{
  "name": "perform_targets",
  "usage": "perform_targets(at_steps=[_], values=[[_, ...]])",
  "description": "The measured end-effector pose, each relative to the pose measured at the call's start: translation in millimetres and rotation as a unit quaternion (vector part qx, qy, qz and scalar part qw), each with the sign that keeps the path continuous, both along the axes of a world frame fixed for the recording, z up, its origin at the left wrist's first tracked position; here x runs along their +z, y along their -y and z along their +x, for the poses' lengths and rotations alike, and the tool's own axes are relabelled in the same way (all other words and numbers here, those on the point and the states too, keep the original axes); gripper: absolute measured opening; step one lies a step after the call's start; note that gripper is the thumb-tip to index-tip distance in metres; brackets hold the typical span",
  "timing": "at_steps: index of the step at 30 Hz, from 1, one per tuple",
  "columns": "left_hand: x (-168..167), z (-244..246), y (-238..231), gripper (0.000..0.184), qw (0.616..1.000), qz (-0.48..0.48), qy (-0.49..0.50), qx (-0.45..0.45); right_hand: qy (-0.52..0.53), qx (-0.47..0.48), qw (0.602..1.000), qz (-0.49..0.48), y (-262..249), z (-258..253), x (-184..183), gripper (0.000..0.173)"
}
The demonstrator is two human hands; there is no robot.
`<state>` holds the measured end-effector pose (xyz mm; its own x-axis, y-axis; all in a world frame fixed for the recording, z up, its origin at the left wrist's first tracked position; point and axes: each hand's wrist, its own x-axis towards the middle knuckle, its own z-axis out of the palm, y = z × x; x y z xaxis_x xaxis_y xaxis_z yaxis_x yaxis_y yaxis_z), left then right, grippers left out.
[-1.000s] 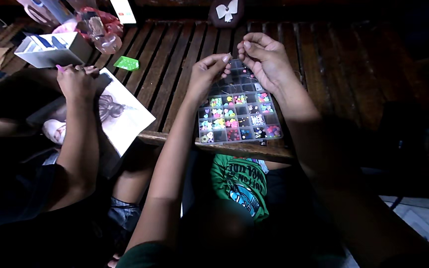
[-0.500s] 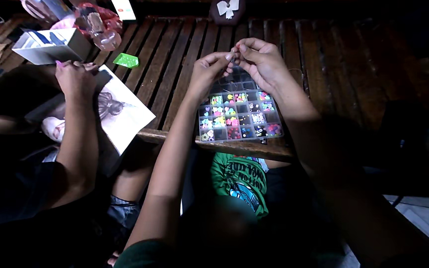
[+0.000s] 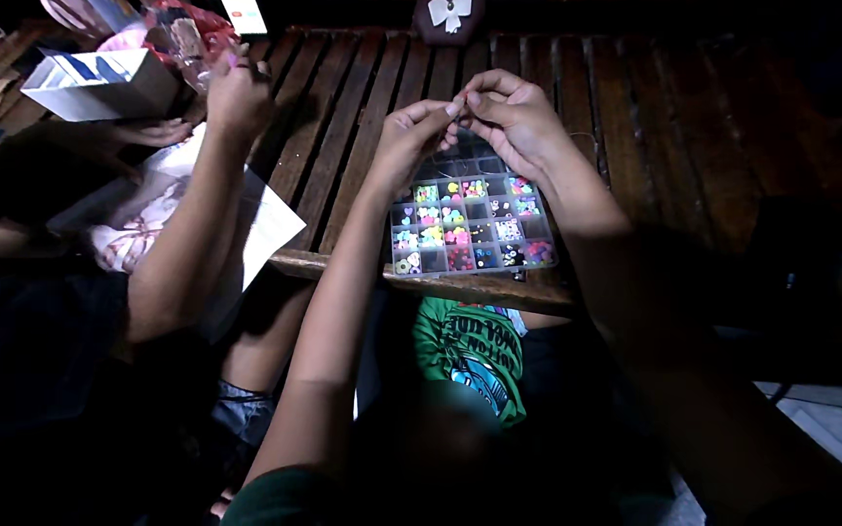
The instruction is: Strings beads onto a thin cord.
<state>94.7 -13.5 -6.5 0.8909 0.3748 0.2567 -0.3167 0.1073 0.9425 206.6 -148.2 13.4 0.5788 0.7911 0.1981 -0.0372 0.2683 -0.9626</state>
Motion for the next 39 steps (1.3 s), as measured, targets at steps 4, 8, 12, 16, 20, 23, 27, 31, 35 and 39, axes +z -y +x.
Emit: perform_targets(at_steps=[4, 8, 12, 16, 20, 23, 27, 31, 35, 39], values=[[1.4, -1.2, 0.6, 0.019, 1.000, -0.007, -0.005, -0.011, 0.011, 0.004, 1.000, 0.002, 0.7, 1.8, -2.0, 0.011], [1.0, -0.9, 0.4, 0.019, 1.000, -0.008, -0.005, -0.013, 0.008, 0.012, 1.000, 0.009, 1.0, 3.5, -3.1, 0.012], [0.4, -0.4, -0.2, 0.019, 1.000, -0.007, -0.006, -0.012, 0.004, 0.011, 1.000, 0.016, 0.7, 3.7, -3.6, 0.012], [0.8, -0.5, 0.3, 0.019, 1.000, -0.010, -0.010, -0.010, 0.003, 0.010, 1.000, 0.021, 0.4, 3.6, -3.8, 0.013], [1.2, -0.7, 0.2, 0.019, 1.000, -0.014, -0.008, -0.013, 0.005, 0.012, 1.000, 0.022, 0.1, 4.2, -3.8, 0.013], [0.6, -0.3, -0.2, 0.019, 1.000, -0.015, -0.005, -0.014, 0.005, 0.008, 1.000, 0.021, -0.4, 3.5, -3.5, 0.013], [-0.3, 0.2, -0.9, 0.019, 1.000, -0.013, -0.002, -0.015, 0.018, 0.008, 1.000, 0.008, 1.5, 2.8, -1.1, 0.011], [-1.4, 1.5, -0.8, 0.016, 1.000, -0.004, -0.003, -0.009, 0.058, 0.006, 0.998, -0.015, 4.3, 4.9, 2.4, 0.009], [-1.5, 1.4, 0.2, 0.015, 1.000, -0.002, -0.009, -0.003, 0.087, 0.008, 0.996, -0.029, 5.6, 6.6, 3.3, 0.008], [-2.3, 2.5, -0.3, 0.012, 1.000, 0.003, -0.012, 0.000, 0.119, -0.003, 0.992, -0.046, 6.2, 7.0, 4.1, 0.007]])
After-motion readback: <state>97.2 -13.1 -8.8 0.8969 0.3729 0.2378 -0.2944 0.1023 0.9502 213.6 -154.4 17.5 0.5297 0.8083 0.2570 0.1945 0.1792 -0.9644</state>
